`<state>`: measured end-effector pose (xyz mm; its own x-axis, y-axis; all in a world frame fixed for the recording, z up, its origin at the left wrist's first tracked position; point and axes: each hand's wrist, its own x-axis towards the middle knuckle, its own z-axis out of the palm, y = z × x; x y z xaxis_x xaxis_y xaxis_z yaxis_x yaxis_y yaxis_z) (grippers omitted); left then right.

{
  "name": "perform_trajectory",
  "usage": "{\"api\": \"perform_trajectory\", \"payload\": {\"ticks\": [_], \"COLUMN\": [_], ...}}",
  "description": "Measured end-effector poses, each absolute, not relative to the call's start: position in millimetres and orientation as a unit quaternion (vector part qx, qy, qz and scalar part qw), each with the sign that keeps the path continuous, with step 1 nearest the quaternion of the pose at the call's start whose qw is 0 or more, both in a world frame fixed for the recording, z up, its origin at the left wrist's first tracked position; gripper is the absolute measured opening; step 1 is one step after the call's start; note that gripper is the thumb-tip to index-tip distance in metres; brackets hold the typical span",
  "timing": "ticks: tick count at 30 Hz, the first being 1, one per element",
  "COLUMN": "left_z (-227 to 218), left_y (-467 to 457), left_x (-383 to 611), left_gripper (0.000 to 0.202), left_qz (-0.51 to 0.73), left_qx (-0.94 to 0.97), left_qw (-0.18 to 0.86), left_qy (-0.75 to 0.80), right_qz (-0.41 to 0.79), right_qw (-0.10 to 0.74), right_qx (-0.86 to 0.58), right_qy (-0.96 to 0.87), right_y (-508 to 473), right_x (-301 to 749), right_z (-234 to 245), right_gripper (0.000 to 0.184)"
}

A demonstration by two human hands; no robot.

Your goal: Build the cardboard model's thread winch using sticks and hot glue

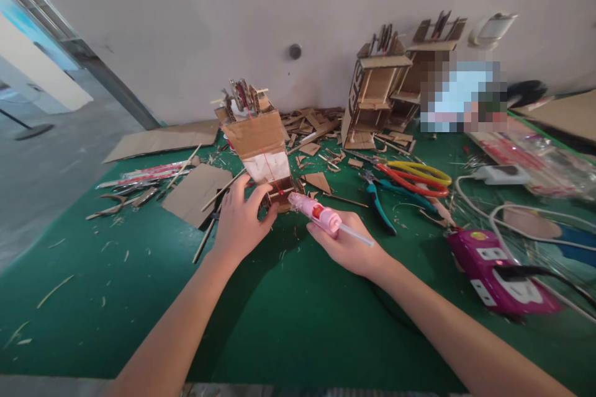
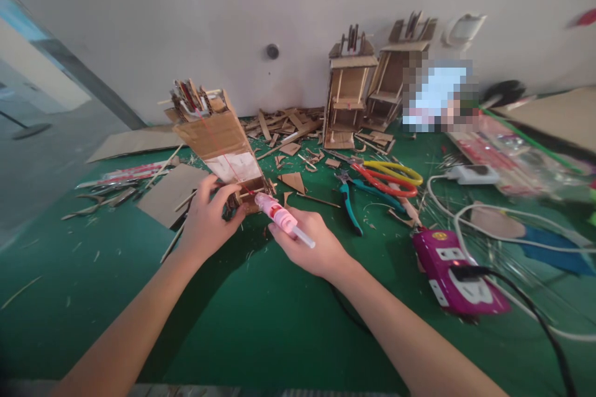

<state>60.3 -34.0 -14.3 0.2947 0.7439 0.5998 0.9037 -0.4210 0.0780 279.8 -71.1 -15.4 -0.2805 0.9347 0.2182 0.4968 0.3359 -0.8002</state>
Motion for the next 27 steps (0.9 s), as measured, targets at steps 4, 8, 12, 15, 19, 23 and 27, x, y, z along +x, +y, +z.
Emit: {"api": "perform_trajectory", "payload": {"ticks": [4,8,12,15,19,23,27], "left_z": [-12.8,-13.1,-15.7,-16.2,-14.4,-12.8,-12.3], "left_y": [-34.0,-34.3,-33.5,-33.3,-34.3,-34.3,-34.4], "left_x": [59.4,58.8,58.7,58.8,58.8,58.2,58.5], "left_gripper": [0.028,0.032,0.041,0.031,0.028,0.030,0.037], "left_qz": [-0.291,-0.290,-0.281,-0.277,-0.283,-0.290,-0.284], "left_qx": [-0.789,-0.790,-0.788,-0.789,-0.789,-0.792,-0.792], "left_qw": [0.136,0.137,0.143,0.139,0.134,0.131,0.127], "left_qy": [-0.525,-0.523,-0.529,-0.531,-0.529,-0.522,-0.525], "right_qz": [0.313,0.314,0.319,0.324,0.317,0.323,0.323], "right_qw": [0.346,0.346,0.346,0.346,0.350,0.353,0.352], "right_qx": [-0.488,-0.487,-0.486,-0.487,-0.485,-0.484,-0.484], "right_qy": [-0.738,-0.737,-0.736,-0.734,-0.736,-0.733,-0.733], "right_y": [-71.4,-71.5,-71.5,-71.6,-71.4,-71.2,-71.4], "right_x": [279.7,279.8,280.5,280.9,280.6,280.4,280.9], "right_z": [-14.7,-14.6,-14.1,-14.1,-15.1,-15.6,-14.8], "right_gripper": [0.028,0.029,0.027,0.028,0.030,0.029,0.029]}}
